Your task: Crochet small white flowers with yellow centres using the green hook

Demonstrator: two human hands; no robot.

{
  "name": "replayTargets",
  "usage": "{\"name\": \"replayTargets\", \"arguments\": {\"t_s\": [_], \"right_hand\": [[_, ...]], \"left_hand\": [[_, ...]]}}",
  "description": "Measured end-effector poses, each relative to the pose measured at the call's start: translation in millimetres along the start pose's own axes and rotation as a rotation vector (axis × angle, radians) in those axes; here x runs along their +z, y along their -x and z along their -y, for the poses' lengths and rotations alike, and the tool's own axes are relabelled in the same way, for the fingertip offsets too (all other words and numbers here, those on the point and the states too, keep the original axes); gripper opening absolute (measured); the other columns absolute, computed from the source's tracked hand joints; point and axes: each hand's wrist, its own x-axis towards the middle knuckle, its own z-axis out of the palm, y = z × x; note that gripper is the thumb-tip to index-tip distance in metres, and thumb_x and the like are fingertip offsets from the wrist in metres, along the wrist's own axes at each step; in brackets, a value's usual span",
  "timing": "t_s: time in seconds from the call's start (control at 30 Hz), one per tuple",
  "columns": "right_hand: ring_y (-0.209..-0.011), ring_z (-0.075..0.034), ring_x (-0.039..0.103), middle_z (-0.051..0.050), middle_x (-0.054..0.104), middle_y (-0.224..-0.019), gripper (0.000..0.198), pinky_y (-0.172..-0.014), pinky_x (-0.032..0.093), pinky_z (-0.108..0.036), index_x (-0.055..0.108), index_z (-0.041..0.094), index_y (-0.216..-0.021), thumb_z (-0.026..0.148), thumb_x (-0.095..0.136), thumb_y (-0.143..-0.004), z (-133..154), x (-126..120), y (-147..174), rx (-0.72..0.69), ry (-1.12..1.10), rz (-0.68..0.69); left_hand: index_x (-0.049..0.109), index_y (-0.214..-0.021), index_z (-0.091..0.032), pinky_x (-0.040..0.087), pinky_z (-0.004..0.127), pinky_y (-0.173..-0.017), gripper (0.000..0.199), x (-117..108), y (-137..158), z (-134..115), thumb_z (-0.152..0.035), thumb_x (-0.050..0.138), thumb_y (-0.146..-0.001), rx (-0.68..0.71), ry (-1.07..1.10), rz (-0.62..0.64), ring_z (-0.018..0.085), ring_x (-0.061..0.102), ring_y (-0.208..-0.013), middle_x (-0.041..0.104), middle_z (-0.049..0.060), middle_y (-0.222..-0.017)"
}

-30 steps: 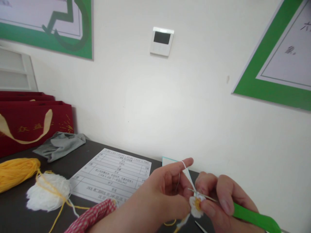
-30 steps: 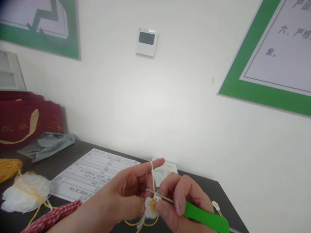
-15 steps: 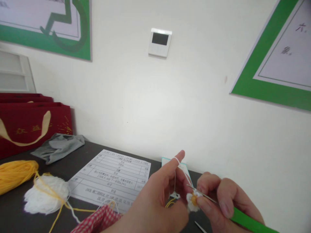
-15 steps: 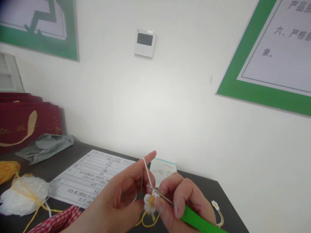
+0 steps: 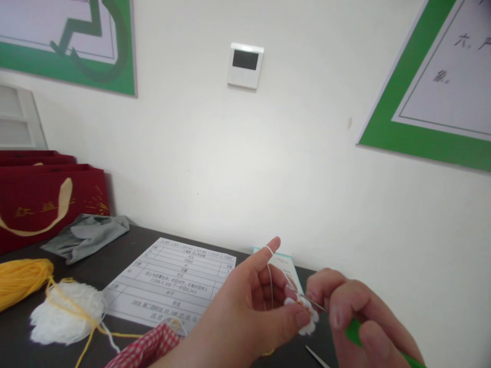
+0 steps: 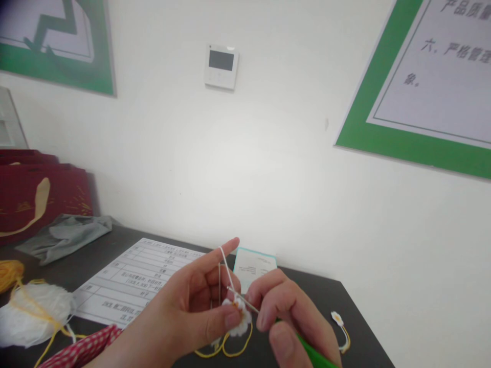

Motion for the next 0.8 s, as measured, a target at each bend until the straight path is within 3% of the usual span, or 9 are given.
{"name": "replayTargets", "arguments": {"t_s": [0.17, 0.3, 0.47, 0.57, 0.67, 0.8], "right_hand": [[-0.060, -0.016, 0.049, 0.000, 0.053, -0.064, 0.041, -0.056, 0.040, -0.029, 0.063, 0.022, -0.062, 0.048, 0.058, -0.093, -2.6, -2.6, -1.3, -0.061, 0.019, -0.046], [-0.059, -0.015, 0.050, 0.000, 0.054, -0.066, 0.039, -0.053, 0.040, -0.029, 0.062, 0.022, -0.065, 0.045, 0.055, -0.096, -4.9, -2.8, 1.3, -0.104, 0.048, 0.027], [-0.059, -0.016, 0.051, 0.000, 0.054, -0.065, 0.040, -0.051, 0.042, -0.029, 0.060, 0.022, -0.066, 0.042, 0.050, -0.099, -5.4, -6.5, 1.9, -0.143, 0.130, 0.056], [-0.055, -0.017, 0.051, -0.001, 0.052, -0.061, 0.041, -0.048, 0.042, -0.031, 0.059, 0.022, -0.063, 0.045, 0.053, -0.096, -6.5, -9.5, -0.4, -0.190, 0.205, 0.065], [-0.053, -0.019, 0.052, -0.001, 0.053, -0.058, 0.042, -0.049, 0.043, -0.034, 0.059, 0.023, -0.062, 0.052, 0.058, -0.092, -10.0, -13.1, -4.2, -0.277, 0.278, 0.057], [-0.051, -0.019, 0.053, -0.001, 0.055, -0.056, 0.042, -0.051, 0.045, -0.036, 0.060, 0.024, -0.060, 0.054, 0.060, -0.089, -16.6, -20.2, -7.5, -0.371, 0.349, 0.081]], "left_hand": [[0.044, -0.141, -0.007, 0.043, 0.024, -0.067, 0.109, 7.0, 0.5, -6.7, -0.033, 0.096, -0.049, -0.080, -0.050, -0.042, 0.007, 0.054, -0.067, 0.061, -0.004, -0.076], [0.046, -0.139, -0.007, 0.043, 0.025, -0.066, 0.113, 5.1, -1.4, -8.6, -0.036, 0.097, -0.042, -0.161, -0.060, -0.025, 0.008, 0.054, -0.067, 0.060, -0.005, -0.076], [0.049, -0.138, -0.008, 0.042, 0.025, -0.067, 0.105, 2.4, -0.8, -9.4, -0.031, 0.096, -0.046, -0.194, -0.059, 0.001, 0.009, 0.054, -0.068, 0.062, -0.004, -0.076], [0.047, -0.140, -0.009, 0.043, 0.026, -0.067, 0.103, 1.4, -1.8, -2.3, -0.020, 0.094, -0.049, -0.105, -0.128, -0.033, 0.009, 0.054, -0.066, 0.061, -0.005, -0.074], [0.043, -0.144, -0.013, 0.043, 0.026, -0.068, 0.093, -1.4, -4.4, 5.3, -0.011, 0.084, -0.061, -0.008, -0.216, -0.040, 0.009, 0.055, -0.066, 0.062, -0.006, -0.072], [0.057, -0.130, -0.013, 0.042, 0.023, -0.064, 0.080, -7.6, -7.5, 0.8, -0.012, 0.087, -0.056, -0.150, -0.103, 0.086, 0.008, 0.056, -0.062, 0.064, -0.006, -0.069]]}}
